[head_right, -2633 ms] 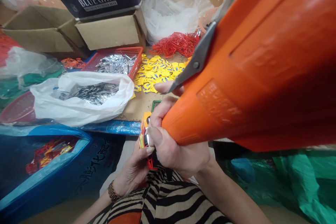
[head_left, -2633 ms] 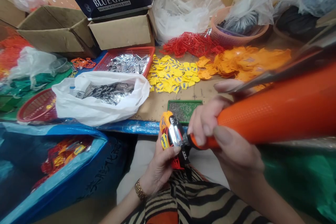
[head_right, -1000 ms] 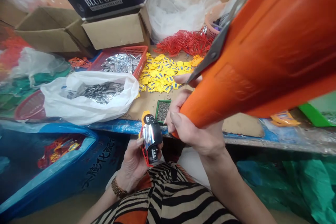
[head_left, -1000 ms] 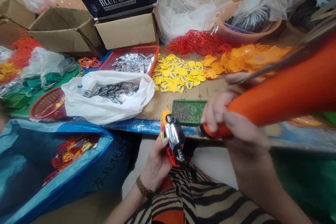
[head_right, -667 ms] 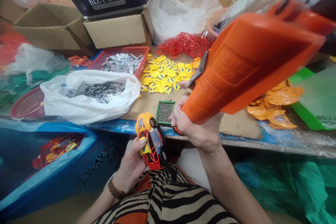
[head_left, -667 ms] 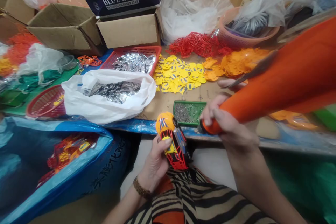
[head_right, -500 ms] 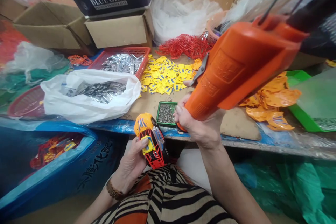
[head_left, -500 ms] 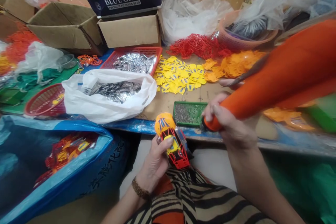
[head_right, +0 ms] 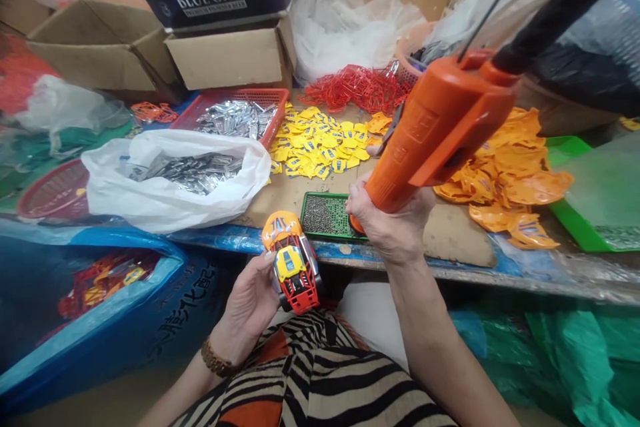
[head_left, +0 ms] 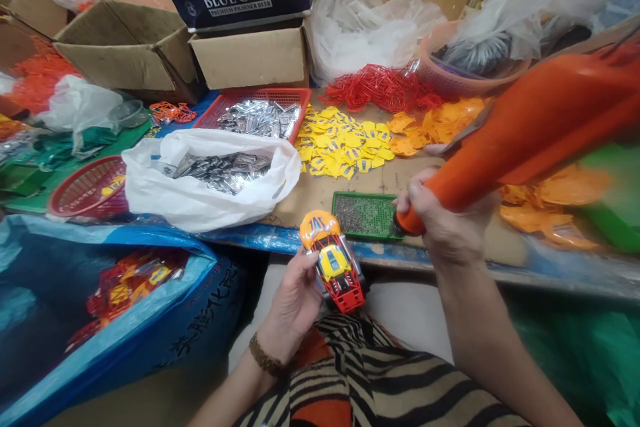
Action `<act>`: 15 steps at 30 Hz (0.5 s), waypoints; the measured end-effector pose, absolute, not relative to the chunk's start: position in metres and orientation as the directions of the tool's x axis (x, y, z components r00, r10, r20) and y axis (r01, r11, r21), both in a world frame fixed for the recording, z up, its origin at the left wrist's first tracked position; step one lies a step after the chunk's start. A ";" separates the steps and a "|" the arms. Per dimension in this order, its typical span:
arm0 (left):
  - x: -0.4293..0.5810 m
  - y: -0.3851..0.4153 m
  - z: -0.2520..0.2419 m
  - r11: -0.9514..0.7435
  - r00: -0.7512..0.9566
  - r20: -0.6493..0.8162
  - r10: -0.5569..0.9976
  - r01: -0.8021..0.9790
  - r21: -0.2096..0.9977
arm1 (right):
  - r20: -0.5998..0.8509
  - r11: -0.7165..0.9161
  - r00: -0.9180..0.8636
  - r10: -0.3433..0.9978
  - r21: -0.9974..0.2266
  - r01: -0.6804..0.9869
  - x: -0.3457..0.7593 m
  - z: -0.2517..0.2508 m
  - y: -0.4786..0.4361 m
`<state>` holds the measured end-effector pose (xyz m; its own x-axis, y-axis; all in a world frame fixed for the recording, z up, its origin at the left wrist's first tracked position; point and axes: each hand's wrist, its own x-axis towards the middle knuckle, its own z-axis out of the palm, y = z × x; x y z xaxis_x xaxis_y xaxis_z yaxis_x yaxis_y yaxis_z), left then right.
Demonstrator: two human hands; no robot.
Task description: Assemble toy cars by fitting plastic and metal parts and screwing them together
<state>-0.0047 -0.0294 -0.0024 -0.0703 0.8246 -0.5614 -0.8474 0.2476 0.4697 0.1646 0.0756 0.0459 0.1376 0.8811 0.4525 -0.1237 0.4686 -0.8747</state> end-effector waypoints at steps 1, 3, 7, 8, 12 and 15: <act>-0.005 -0.029 -0.003 0.243 -0.075 -0.573 0.816 -0.855 0.459 | 0.453 0.468 0.138 0.881 -0.875 -0.119 0.165 0.046 0.075; -0.006 -0.026 -0.002 0.242 -0.084 -0.598 0.797 -0.863 0.443 | 0.452 0.466 0.135 0.882 -0.879 -0.103 0.165 0.045 0.075; -0.006 -0.022 -0.001 0.243 -0.086 -0.630 0.772 -0.876 0.417 | 0.440 0.450 0.126 0.889 -0.890 -0.072 0.165 0.041 0.075; -0.005 -0.021 0.000 0.242 -0.087 -0.633 0.769 -0.878 0.414 | 0.440 0.450 0.128 0.889 -0.891 -0.064 0.165 0.040 0.075; -0.005 -0.022 0.000 0.246 -0.091 -0.615 0.784 -0.863 0.441 | 0.446 0.455 0.133 0.885 -0.890 -0.037 0.165 0.037 0.077; -0.005 -0.026 0.001 0.239 -0.090 -0.560 0.824 -0.840 0.488 | 0.460 0.467 0.148 0.875 -0.884 -0.011 0.167 0.036 0.080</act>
<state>-0.0047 -0.0262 0.0010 -0.0900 0.8239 -0.5596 -0.8396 0.2395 0.4876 0.1666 0.0799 0.0360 0.1484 0.8754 0.4601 -0.0110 0.4667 -0.8844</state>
